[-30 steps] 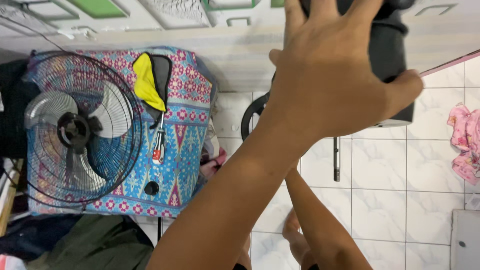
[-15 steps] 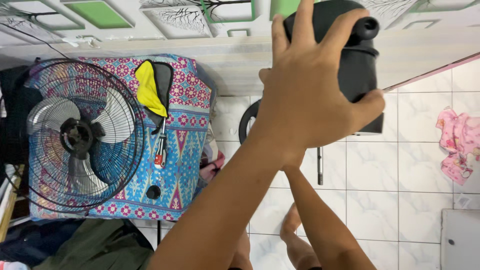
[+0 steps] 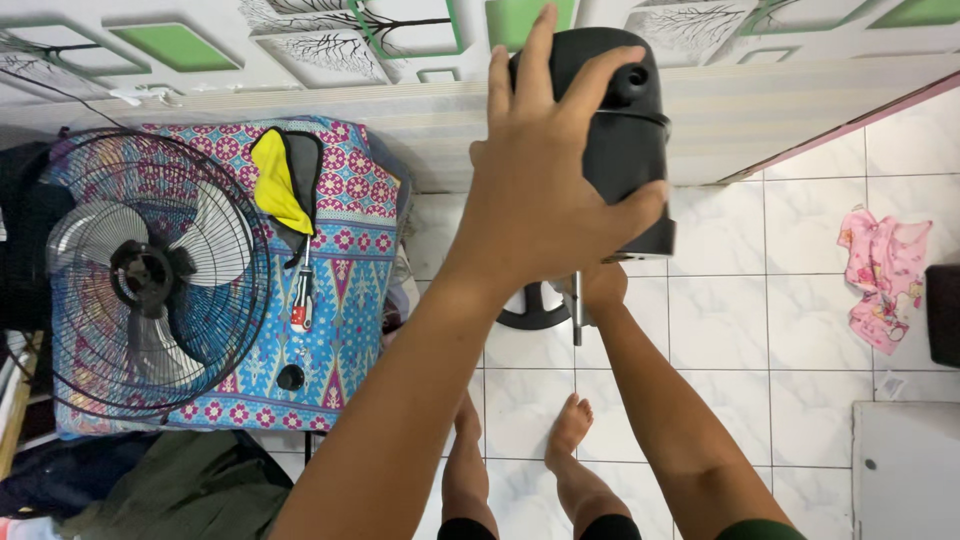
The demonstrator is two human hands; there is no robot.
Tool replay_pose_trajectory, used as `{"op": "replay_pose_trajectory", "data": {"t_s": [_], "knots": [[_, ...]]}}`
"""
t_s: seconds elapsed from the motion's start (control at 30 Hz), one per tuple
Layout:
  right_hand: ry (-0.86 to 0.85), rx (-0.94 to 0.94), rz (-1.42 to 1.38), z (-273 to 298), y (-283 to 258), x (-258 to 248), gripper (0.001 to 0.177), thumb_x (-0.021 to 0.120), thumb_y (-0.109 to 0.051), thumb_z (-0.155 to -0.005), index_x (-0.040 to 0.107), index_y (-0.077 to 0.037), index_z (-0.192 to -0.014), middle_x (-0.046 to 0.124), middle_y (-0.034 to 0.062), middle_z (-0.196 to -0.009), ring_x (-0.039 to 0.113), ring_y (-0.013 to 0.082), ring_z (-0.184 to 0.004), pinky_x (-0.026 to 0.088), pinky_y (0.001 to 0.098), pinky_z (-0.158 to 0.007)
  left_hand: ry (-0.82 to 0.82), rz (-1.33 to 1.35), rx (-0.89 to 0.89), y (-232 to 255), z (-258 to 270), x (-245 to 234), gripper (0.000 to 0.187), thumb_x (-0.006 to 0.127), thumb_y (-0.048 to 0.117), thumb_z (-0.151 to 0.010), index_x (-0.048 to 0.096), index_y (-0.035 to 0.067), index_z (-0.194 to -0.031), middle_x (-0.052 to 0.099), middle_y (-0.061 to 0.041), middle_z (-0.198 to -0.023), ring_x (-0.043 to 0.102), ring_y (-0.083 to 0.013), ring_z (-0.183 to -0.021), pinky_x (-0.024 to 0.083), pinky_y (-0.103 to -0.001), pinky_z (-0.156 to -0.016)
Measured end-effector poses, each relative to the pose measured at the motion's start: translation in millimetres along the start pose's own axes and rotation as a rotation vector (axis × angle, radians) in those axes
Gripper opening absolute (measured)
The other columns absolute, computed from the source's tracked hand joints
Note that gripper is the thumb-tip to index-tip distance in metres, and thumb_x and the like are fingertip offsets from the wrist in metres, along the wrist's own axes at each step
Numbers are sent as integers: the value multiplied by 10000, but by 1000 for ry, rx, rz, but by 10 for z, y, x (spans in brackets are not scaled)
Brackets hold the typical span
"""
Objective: The person uses a screwdriver to tighten a screw on the fan's motor housing, then wipes the motor housing and stand with a cloth. The person handles the fan cage and a yellow cloth during the process.
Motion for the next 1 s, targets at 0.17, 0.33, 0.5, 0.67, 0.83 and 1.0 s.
{"op": "replay_pose_trajectory", "data": {"t_s": [0.17, 0.33, 0.5, 0.67, 0.83, 1.0], "knots": [[127, -30, -142, 707, -266, -669, 394, 686, -440, -850, 782, -133, -1077, 685, 176, -611, 698, 344, -634, 544, 441, -631, 187, 298, 14, -186, 82, -119, 730, 828, 407, -959, 451, 94, -1499, 242, -265, -1655, 288, -449, -1559, 323, -494, -1302], [-94, 29, -598, 1303, -215, -951, 241, 701, -225, -876, 754, -107, -1080, 722, 78, -739, 674, 180, -618, 533, 332, -587, 655, 495, -133, -658, 711, 69, 405, 656, 228, -1111, 457, 51, -1417, 456, -138, -1544, 433, -247, -1426, 304, -395, -1262], [-226, -62, -956, 1617, 12, -1001, 113, 658, -146, -1021, 714, -51, -1045, 642, 3, -822, 566, 73, -701, 482, 251, -616, 519, 505, -943, -1577, 2167, 1094, 375, 652, 270, -989, 555, 23, -1254, 601, -119, -1217, 589, -236, -1033, 479, -354, -908], [-301, 9, -1024, 2053, -86, -1222, 146, 644, -148, -984, 718, -56, -1068, 715, 7, -929, 607, 72, -814, 498, 258, -721, -190, 1429, -1812, -1427, 3302, 2218, 821, 500, 829, -829, 435, 198, -1350, 450, -163, -1419, 525, -450, -1249, 393, -730, -1016], [-538, -76, -1138, 2467, -335, -1300, 167, 645, -158, -998, 717, -35, -1085, 733, 39, -1018, 652, 121, -959, 529, 292, -879, -113, 2200, -1424, -1192, 3185, 2414, 571, 582, 657, -916, 571, 212, -1273, 607, -203, -1358, 587, -491, -1228, 485, -658, -952], [-587, -98, -938, 2719, -499, -1418, 317, 672, -152, -956, 648, -45, -1253, 725, 42, -1100, 657, 132, -999, 540, 297, -899, 65, 2229, -1305, -1309, 3059, 2348, 253, 635, 438, -995, 610, 231, -1138, 661, -143, -1225, 647, -464, -1111, 531, -603, -901]]}}
Point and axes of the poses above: each hand's wrist, its own z-axis away from the middle knuckle, its own x-axis out of the palm, y = z × x, the point moved 3 cm from there along -z, towards the middle knuckle
